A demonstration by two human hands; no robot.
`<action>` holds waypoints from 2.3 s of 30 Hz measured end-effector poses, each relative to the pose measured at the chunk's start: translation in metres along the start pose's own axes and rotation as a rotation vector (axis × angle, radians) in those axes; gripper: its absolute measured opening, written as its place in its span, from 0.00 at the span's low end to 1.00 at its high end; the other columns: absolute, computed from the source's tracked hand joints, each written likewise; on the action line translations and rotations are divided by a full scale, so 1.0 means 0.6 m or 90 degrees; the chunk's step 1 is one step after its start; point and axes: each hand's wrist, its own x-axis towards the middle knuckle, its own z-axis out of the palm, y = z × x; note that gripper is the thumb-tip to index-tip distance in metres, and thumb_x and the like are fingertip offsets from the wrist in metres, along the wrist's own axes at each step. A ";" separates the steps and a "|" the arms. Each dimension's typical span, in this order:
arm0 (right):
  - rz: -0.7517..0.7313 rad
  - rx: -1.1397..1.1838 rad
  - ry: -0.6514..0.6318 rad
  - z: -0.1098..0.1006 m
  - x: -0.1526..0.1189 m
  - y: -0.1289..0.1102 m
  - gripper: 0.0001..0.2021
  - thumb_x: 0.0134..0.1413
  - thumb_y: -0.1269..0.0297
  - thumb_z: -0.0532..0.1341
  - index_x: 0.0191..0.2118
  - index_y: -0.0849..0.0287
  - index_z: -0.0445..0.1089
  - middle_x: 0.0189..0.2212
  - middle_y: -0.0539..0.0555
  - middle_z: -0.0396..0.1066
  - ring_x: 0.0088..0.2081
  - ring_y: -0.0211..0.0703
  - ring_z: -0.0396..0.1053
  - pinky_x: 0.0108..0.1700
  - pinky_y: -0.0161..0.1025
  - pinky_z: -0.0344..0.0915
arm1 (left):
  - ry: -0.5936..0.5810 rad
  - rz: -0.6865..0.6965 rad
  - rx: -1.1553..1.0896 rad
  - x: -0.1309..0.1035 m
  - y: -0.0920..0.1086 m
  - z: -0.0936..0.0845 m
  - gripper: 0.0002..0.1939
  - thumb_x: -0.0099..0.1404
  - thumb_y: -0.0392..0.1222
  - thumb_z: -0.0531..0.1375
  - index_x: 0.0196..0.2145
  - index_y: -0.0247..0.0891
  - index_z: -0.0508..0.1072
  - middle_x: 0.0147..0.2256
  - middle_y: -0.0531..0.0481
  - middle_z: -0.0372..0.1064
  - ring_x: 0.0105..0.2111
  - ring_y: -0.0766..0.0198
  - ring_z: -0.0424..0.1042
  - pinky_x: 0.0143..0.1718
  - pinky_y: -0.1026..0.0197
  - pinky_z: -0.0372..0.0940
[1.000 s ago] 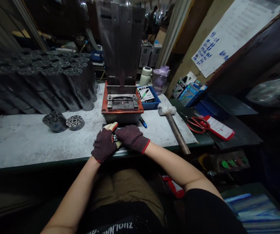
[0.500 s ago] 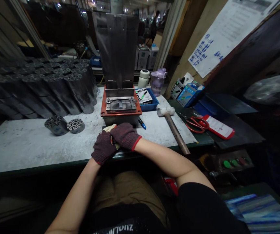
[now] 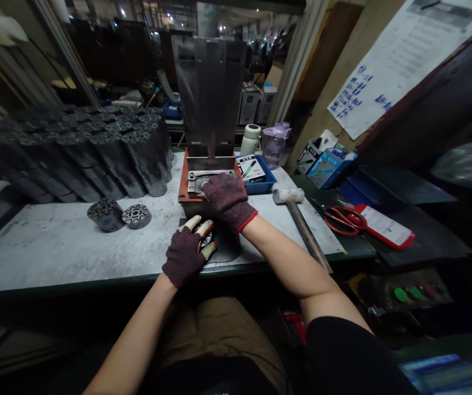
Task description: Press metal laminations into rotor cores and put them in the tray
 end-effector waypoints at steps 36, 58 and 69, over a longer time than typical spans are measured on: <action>-0.032 0.209 0.046 0.080 -0.108 -0.024 0.16 0.67 0.65 0.53 0.54 0.61 0.73 0.50 0.60 0.77 0.51 0.47 0.73 0.53 0.42 0.65 | 0.022 -0.025 -0.100 -0.003 -0.012 0.001 0.38 0.59 0.51 0.67 0.64 0.39 0.64 0.61 0.37 0.63 0.60 0.45 0.64 0.62 0.45 0.61; 0.018 0.015 0.099 0.038 -0.002 0.013 0.27 0.68 0.51 0.53 0.60 0.67 0.68 0.53 0.67 0.71 0.55 0.59 0.62 0.59 0.52 0.52 | 0.044 -0.045 -0.095 -0.003 -0.013 0.004 0.39 0.59 0.54 0.68 0.63 0.38 0.64 0.61 0.36 0.62 0.60 0.44 0.65 0.61 0.44 0.62; -0.064 0.182 0.036 0.093 -0.097 -0.019 0.16 0.67 0.64 0.54 0.53 0.61 0.74 0.47 0.60 0.78 0.48 0.47 0.74 0.49 0.40 0.65 | 0.040 -0.003 -0.130 -0.003 -0.022 0.009 0.36 0.60 0.48 0.67 0.63 0.39 0.63 0.61 0.38 0.63 0.61 0.47 0.64 0.62 0.45 0.62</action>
